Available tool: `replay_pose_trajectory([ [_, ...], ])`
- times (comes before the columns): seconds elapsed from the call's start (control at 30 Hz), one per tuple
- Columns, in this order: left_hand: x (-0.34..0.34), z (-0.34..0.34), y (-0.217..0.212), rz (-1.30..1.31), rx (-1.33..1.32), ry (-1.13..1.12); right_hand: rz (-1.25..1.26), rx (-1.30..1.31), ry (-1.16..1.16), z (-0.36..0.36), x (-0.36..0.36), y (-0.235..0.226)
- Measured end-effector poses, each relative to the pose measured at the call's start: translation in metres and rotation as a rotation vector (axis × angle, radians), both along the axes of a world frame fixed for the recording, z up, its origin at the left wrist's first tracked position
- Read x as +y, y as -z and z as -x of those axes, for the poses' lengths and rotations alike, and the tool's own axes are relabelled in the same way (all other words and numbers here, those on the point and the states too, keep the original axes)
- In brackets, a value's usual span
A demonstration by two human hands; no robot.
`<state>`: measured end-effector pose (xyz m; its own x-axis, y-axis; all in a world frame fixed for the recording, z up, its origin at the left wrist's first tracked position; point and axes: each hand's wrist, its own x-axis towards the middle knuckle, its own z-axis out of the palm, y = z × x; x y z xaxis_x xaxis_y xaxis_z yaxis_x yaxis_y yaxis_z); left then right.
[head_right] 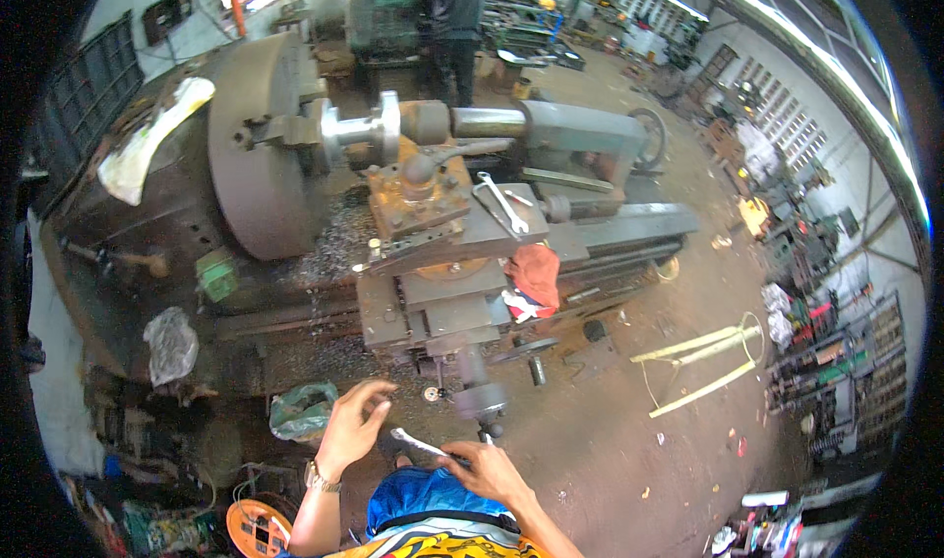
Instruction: The person operates a metal lathe, adjusting the tool post and tailstock while machining a cylindrical metal workpiece. They measure the workpiece with a caliper, make adjustments, and continue machining. The person also walks around the workshop and interacts with another worker.
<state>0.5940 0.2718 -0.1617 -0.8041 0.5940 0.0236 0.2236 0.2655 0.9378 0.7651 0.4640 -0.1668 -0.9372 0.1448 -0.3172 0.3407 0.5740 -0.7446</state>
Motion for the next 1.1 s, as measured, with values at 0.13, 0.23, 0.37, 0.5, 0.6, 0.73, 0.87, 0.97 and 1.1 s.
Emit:
replay_pose_trajectory([
  [0.13,-0.007,-0.006,0.014,0.053,-0.077,-0.054,0.125,0.096,0.075,-0.006,0.001,0.01],
  [0.23,-0.004,-0.012,0.016,0.123,-0.096,-0.03,0.304,0.125,0.328,-0.012,0.021,0.017],
  [0.37,0.009,-0.022,0.01,0.208,-0.085,0.054,0.704,0.226,0.606,-0.011,0.077,0.023],
  [0.5,0.044,-0.048,0.007,0.237,-0.068,0.053,0.85,0.415,0.529,-0.011,0.14,0.025],
  [0.6,0.088,-0.077,0.01,0.258,-0.109,0.054,0.938,0.525,0.59,-0.017,0.18,0.033],
  [0.73,0.147,-0.116,0.017,0.465,-0.08,0.27,0.744,0.619,0.645,-0.012,0.256,0.063],
  [0.87,0.18,-0.158,0.023,0.448,-0.051,0.249,0.128,0.6,0.558,0.033,0.323,0.109],
  [0.97,0.19,-0.189,0.021,0.571,-0.037,0.124,-0.2,0.697,0.42,0.083,0.345,0.133],
  [1.1,0.193,-0.228,0.016,0.615,-0.145,-0.035,-0.217,0.589,0.302,0.147,0.348,0.149],
])
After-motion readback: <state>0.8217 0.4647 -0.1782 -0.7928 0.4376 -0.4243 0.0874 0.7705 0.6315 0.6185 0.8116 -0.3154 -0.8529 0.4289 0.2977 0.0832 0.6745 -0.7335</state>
